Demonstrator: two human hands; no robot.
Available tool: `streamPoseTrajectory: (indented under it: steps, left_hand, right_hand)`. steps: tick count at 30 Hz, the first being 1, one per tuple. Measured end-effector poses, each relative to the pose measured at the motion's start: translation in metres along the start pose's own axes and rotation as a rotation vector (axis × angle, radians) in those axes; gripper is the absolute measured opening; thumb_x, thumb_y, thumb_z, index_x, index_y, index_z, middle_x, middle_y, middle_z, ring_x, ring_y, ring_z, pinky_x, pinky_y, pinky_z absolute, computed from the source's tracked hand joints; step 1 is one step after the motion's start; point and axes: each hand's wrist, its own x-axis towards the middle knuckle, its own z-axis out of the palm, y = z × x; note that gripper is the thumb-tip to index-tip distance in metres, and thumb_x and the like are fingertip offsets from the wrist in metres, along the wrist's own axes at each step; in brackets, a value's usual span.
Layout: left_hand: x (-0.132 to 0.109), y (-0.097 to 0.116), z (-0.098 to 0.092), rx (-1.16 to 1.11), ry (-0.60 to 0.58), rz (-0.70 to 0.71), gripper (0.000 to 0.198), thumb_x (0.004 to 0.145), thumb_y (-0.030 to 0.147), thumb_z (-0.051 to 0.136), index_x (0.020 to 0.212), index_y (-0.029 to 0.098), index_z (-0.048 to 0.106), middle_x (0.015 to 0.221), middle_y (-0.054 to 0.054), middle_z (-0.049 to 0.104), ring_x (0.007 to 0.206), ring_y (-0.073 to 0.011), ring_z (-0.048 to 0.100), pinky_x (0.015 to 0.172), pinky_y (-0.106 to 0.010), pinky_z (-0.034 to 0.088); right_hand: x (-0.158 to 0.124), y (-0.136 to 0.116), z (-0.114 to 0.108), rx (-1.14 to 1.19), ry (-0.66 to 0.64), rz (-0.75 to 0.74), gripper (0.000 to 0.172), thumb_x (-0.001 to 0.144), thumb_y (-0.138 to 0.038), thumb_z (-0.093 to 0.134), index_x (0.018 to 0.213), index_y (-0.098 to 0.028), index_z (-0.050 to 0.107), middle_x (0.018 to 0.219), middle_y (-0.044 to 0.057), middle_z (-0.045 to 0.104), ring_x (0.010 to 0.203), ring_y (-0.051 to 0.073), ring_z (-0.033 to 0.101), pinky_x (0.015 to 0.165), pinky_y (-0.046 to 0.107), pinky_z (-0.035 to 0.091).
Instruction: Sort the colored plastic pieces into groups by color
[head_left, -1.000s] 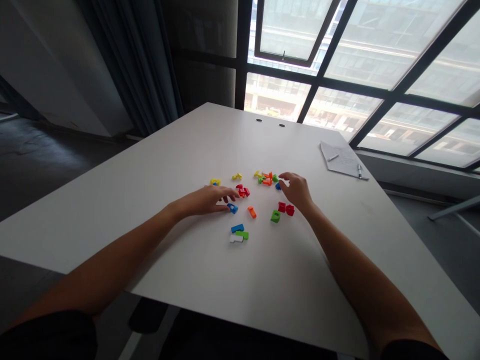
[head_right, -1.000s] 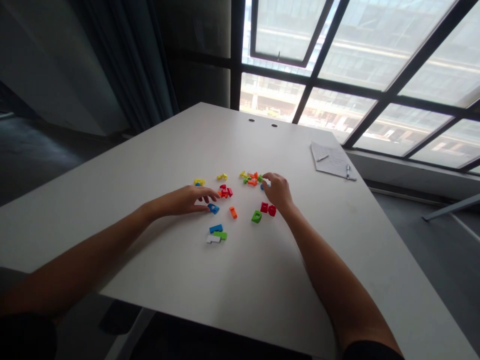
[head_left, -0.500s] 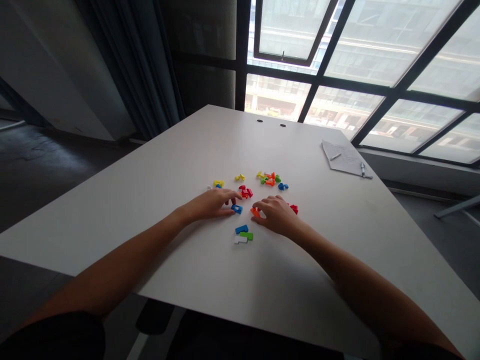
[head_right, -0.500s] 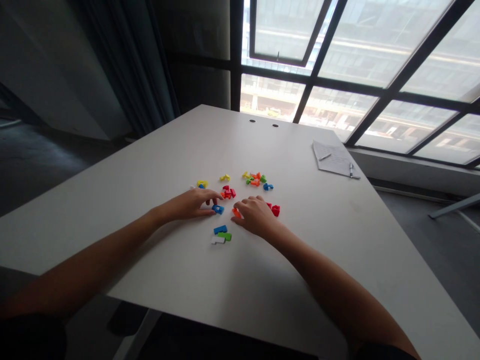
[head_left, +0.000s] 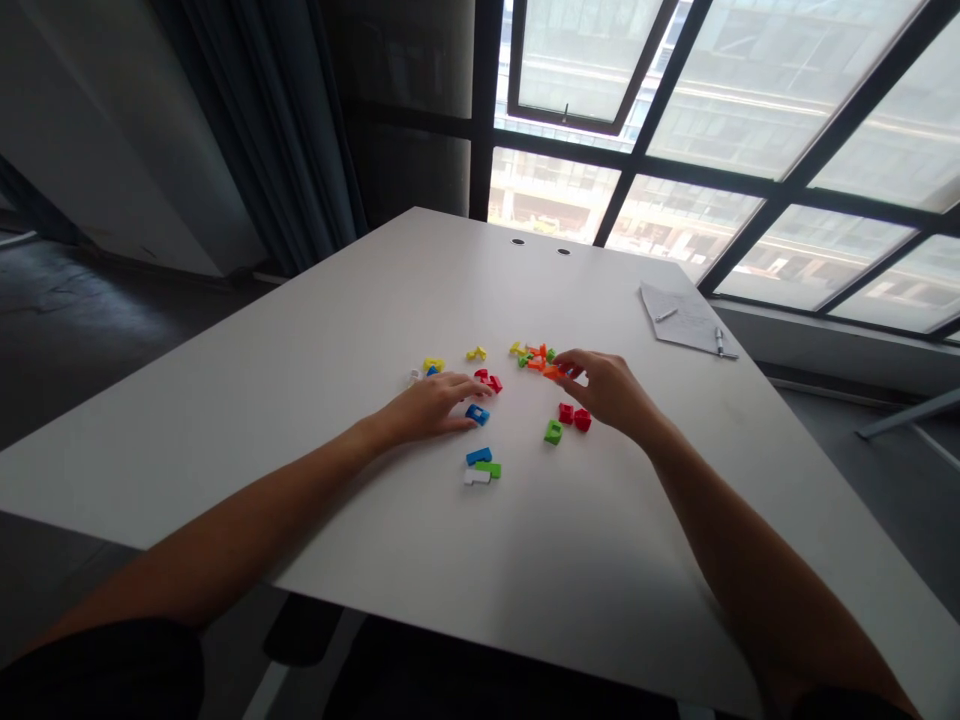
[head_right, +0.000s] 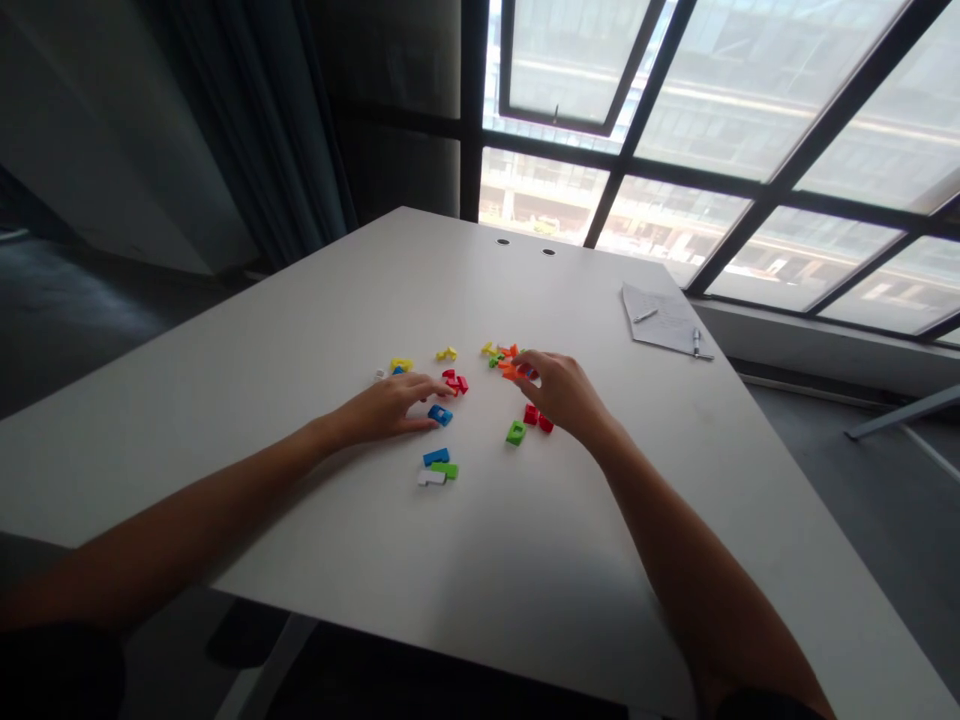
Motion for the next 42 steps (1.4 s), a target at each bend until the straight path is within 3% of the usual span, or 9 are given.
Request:
streamPoseTrajectory:
  steps: [4,8,12,16,21,27,32,38,42]
  left_hand:
    - [-0.001,-0.006,0.003,-0.009,0.005,0.001,0.041,0.098,0.037,0.069,0.136,0.023,0.067,0.13,-0.009,0.074,0.111,-0.0264,0.071,0.1,-0.038,0.056]
    - [0.003,-0.008,0.008,-0.024,0.005,0.025,0.031,0.098,0.031,0.067,0.128,0.023,0.071,0.119,-0.008,0.077,0.103,-0.0244,0.073,0.095,-0.035,0.057]
    - [0.029,0.012,0.016,0.022,-0.072,0.097,0.031,0.098,0.021,0.067,0.129,0.025,0.069,0.117,-0.006,0.079,0.103,-0.0226,0.074,0.094,-0.033,0.055]
    - [0.068,0.04,0.027,0.038,-0.155,0.118,0.056,0.095,0.016,0.073,0.146,0.028,0.055,0.12,-0.004,0.079,0.109,-0.024,0.073,0.09,-0.033,0.056]
    - [0.092,0.042,0.024,-0.013,0.094,0.094,0.068,0.094,0.008,0.066,0.155,0.027,0.043,0.134,-0.007,0.073,0.11,-0.0231,0.072,0.096,-0.038,0.057]
    - [0.072,0.011,-0.005,0.025,0.21,0.007,0.061,0.092,0.01,0.059,0.15,0.027,0.047,0.12,-0.003,0.077,0.09,-0.0204,0.072,0.087,-0.037,0.059]
    - [0.038,-0.013,-0.025,0.123,0.284,-0.052,0.065,0.094,0.019,0.06,0.155,0.024,0.037,0.114,-0.005,0.077,0.083,-0.0197,0.07,0.078,-0.033,0.058]
    - [0.0,-0.037,-0.019,0.108,0.51,-0.17,0.044,0.095,0.02,0.054,0.138,0.022,0.053,0.103,-0.003,0.078,0.077,-0.0176,0.069,0.076,-0.032,0.056]
    - [-0.01,-0.031,-0.012,0.111,0.496,-0.12,0.037,0.093,0.019,0.055,0.13,0.022,0.06,0.099,-0.002,0.079,0.079,-0.0181,0.07,0.077,-0.032,0.056]
  right_hand:
    - [-0.007,0.005,-0.02,0.012,-0.107,0.042,0.019,0.097,-0.029,0.07,0.111,-0.021,0.079,0.088,0.004,0.08,0.077,0.019,0.074,0.072,0.029,0.055]
    - [-0.008,0.009,-0.033,-0.001,-0.093,0.082,0.022,0.097,-0.032,0.071,0.114,-0.022,0.079,0.088,0.004,0.08,0.078,0.019,0.074,0.073,0.03,0.056]
    - [-0.007,0.009,-0.037,0.01,-0.067,0.096,0.023,0.097,-0.033,0.071,0.116,-0.022,0.079,0.09,0.004,0.08,0.078,0.019,0.074,0.073,0.029,0.057]
    - [-0.009,0.009,-0.034,0.034,-0.088,0.082,0.023,0.097,-0.032,0.071,0.116,-0.022,0.079,0.091,0.005,0.08,0.078,0.02,0.074,0.072,0.03,0.058]
    - [-0.01,0.014,-0.029,0.062,-0.09,0.069,0.023,0.096,-0.028,0.071,0.117,-0.022,0.078,0.09,0.004,0.08,0.078,0.02,0.075,0.073,0.03,0.059]
    - [-0.006,0.01,-0.004,0.117,0.015,0.003,0.032,0.09,-0.014,0.07,0.12,-0.022,0.076,0.097,0.004,0.081,0.08,0.017,0.074,0.079,0.029,0.059]
    - [-0.005,-0.009,0.023,0.192,0.001,-0.045,0.029,0.094,-0.022,0.071,0.123,-0.022,0.074,0.097,0.003,0.08,0.076,0.016,0.072,0.077,0.028,0.058]
    - [-0.012,-0.03,0.065,0.098,-0.215,-0.067,0.027,0.096,-0.022,0.072,0.123,-0.023,0.073,0.106,0.006,0.081,0.077,0.017,0.073,0.076,0.029,0.055]
    - [-0.017,-0.039,0.08,-0.075,-0.264,-0.119,0.026,0.101,-0.026,0.069,0.126,-0.023,0.073,0.111,0.01,0.08,0.091,0.022,0.074,0.079,0.032,0.053]
